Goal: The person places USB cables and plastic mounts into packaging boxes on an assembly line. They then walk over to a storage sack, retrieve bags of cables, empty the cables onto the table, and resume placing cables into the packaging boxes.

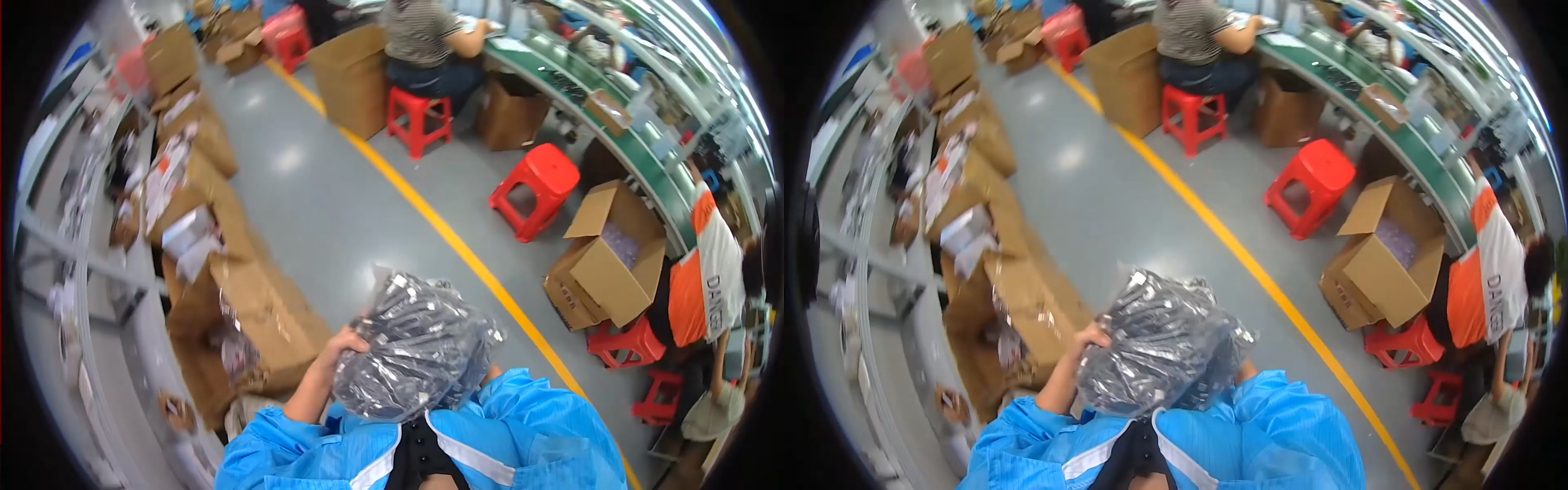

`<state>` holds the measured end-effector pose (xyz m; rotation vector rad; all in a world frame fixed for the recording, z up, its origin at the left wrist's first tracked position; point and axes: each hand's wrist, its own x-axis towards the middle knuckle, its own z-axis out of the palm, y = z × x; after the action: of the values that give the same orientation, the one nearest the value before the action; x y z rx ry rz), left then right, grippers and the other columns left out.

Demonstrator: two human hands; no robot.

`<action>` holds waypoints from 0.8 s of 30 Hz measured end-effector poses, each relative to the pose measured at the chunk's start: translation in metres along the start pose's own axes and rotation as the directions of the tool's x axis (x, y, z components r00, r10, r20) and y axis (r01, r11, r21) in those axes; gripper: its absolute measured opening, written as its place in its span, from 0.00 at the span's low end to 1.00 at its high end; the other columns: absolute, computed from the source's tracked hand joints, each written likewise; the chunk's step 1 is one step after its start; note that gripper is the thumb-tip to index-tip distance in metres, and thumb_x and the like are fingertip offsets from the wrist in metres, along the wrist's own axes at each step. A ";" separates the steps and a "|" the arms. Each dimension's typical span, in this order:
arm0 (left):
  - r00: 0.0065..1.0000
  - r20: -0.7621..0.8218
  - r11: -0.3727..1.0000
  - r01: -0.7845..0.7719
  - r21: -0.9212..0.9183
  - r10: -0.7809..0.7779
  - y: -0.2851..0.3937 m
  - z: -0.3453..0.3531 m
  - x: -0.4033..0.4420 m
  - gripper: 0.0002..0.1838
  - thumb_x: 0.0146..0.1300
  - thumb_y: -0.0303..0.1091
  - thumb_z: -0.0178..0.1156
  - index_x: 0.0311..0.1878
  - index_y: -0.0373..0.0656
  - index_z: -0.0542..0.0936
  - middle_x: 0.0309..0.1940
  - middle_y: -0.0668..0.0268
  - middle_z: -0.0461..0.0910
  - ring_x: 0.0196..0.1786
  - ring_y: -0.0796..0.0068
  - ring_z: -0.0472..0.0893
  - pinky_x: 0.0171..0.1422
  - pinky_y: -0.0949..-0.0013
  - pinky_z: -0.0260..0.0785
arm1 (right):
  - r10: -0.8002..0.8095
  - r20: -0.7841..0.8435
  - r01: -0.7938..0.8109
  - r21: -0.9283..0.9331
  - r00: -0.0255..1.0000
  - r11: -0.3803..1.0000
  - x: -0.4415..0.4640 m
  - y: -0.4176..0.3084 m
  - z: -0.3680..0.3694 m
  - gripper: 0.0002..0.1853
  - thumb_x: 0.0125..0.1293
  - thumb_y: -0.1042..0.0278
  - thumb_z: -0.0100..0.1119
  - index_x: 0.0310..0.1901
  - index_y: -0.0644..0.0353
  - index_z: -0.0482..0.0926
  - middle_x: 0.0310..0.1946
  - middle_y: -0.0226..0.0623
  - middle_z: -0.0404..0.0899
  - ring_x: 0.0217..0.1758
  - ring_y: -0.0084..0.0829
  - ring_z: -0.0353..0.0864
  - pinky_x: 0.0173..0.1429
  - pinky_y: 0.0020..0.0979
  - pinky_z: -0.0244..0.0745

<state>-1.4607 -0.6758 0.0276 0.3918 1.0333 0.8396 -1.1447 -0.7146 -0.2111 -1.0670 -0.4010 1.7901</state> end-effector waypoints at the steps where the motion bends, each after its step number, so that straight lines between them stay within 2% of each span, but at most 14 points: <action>1: 0.999 0.041 0.999 -0.011 0.033 0.010 0.012 0.009 0.028 0.20 0.40 0.27 0.58 0.42 0.40 0.77 0.35 0.65 0.77 0.39 0.73 0.75 0.42 0.71 0.69 | -0.048 -0.010 0.048 0.014 0.999 0.999 0.020 -0.013 0.004 0.34 0.57 0.46 0.62 0.63 0.49 0.66 0.58 0.45 0.71 0.59 0.41 0.71 0.63 0.35 0.69; 3: 0.926 0.378 0.992 -0.047 0.117 -0.001 0.028 0.015 0.089 0.33 0.41 0.28 0.56 0.58 0.38 0.71 0.45 0.62 0.77 0.45 0.71 0.76 0.49 0.69 0.71 | -0.119 -0.045 0.121 0.040 0.992 0.992 0.053 -0.032 0.012 0.34 0.57 0.46 0.62 0.63 0.49 0.66 0.58 0.45 0.71 0.59 0.41 0.71 0.63 0.35 0.69; 4: 0.914 0.404 0.990 -0.039 0.139 -0.021 0.038 0.018 0.112 0.33 0.41 0.28 0.56 0.58 0.38 0.71 0.45 0.62 0.77 0.45 0.71 0.76 0.49 0.69 0.71 | -0.143 -0.071 0.147 0.052 0.987 0.988 0.064 -0.040 0.016 0.34 0.57 0.46 0.62 0.63 0.49 0.66 0.58 0.45 0.71 0.59 0.41 0.71 0.63 0.35 0.68; 7: 0.827 0.513 0.952 0.081 0.295 -0.229 0.086 0.045 0.193 0.47 0.39 0.27 0.54 0.70 0.39 0.57 0.61 0.58 0.68 0.58 0.67 0.71 0.62 0.70 0.64 | -0.243 -0.129 0.252 0.057 0.961 0.966 0.115 -0.093 0.030 0.34 0.57 0.45 0.62 0.64 0.48 0.66 0.59 0.45 0.70 0.59 0.41 0.70 0.63 0.35 0.68; 9: 0.775 0.564 0.927 0.072 0.369 -0.285 0.113 0.066 0.240 0.45 0.41 0.28 0.55 0.70 0.39 0.58 0.58 0.58 0.71 0.55 0.68 0.73 0.60 0.69 0.66 | -0.286 -0.169 0.301 0.071 0.943 0.951 0.145 -0.117 0.038 0.35 0.57 0.45 0.62 0.64 0.48 0.65 0.59 0.45 0.70 0.60 0.41 0.70 0.63 0.35 0.68; 12: 0.689 0.606 0.875 0.085 0.476 -0.397 0.143 0.097 0.285 0.42 0.44 0.31 0.56 0.69 0.38 0.59 0.53 0.59 0.75 0.50 0.68 0.77 0.57 0.69 0.70 | -0.300 -0.237 0.329 0.095 0.924 0.940 0.173 -0.134 0.046 0.35 0.56 0.45 0.62 0.64 0.47 0.65 0.59 0.45 0.70 0.60 0.41 0.70 0.64 0.35 0.68; 15: 0.700 0.538 0.571 -0.225 0.790 -0.470 0.192 0.147 0.338 0.41 0.52 0.37 0.54 0.72 0.44 0.55 0.65 0.57 0.63 0.64 0.67 0.66 0.67 0.70 0.57 | -0.332 -0.290 0.375 0.103 0.897 0.921 0.219 -0.173 0.044 0.36 0.56 0.45 0.63 0.64 0.47 0.65 0.60 0.45 0.70 0.61 0.41 0.70 0.64 0.35 0.67; 16: 0.693 0.540 0.567 -0.225 0.792 -0.478 0.197 0.153 0.355 0.41 0.52 0.37 0.54 0.72 0.44 0.55 0.65 0.57 0.63 0.64 0.67 0.66 0.67 0.70 0.57 | -0.332 -0.302 0.377 0.104 0.894 0.920 0.231 -0.181 0.041 0.36 0.56 0.45 0.63 0.65 0.47 0.65 0.60 0.45 0.69 0.61 0.41 0.69 0.64 0.35 0.67; 19: 0.639 0.631 0.515 -0.396 0.760 -0.439 0.211 0.172 0.417 0.40 0.58 0.43 0.52 0.73 0.43 0.52 0.69 0.58 0.57 0.69 0.68 0.59 0.71 0.70 0.51 | -0.329 -0.321 0.381 0.112 0.888 0.918 0.274 -0.214 0.028 0.36 0.56 0.45 0.63 0.65 0.46 0.64 0.60 0.45 0.69 0.61 0.41 0.69 0.65 0.35 0.67; 20: 0.640 0.629 0.512 -0.396 0.762 -0.441 0.220 0.180 0.435 0.40 0.58 0.43 0.52 0.73 0.43 0.52 0.69 0.58 0.57 0.69 0.68 0.59 0.71 0.70 0.51 | -0.327 -0.322 0.380 0.116 0.889 0.918 0.291 -0.226 0.022 0.36 0.56 0.45 0.63 0.65 0.46 0.64 0.60 0.45 0.69 0.61 0.41 0.69 0.65 0.35 0.67; 23: 0.680 0.564 0.582 -0.243 0.776 -0.469 0.247 0.214 0.498 0.41 0.59 0.44 0.51 0.73 0.41 0.49 0.71 0.58 0.52 0.72 0.69 0.52 0.73 0.69 0.45 | -0.326 -0.315 0.378 0.120 0.891 0.918 0.344 -0.277 -0.004 0.37 0.56 0.45 0.63 0.65 0.45 0.64 0.61 0.45 0.69 0.62 0.42 0.69 0.65 0.35 0.66; 24: 0.681 0.563 0.577 -0.246 0.779 -0.468 0.255 0.227 0.523 0.41 0.59 0.44 0.51 0.73 0.41 0.49 0.71 0.58 0.52 0.72 0.69 0.52 0.73 0.69 0.45 | -0.326 -0.314 0.379 0.123 0.891 0.917 0.362 -0.297 -0.014 0.37 0.56 0.44 0.63 0.65 0.45 0.64 0.61 0.46 0.69 0.62 0.42 0.68 0.65 0.35 0.66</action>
<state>-1.2413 -0.0922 -0.0083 1.3402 0.5813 -0.0720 -1.0135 -0.2646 -0.1951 -1.0304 -0.2295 1.2964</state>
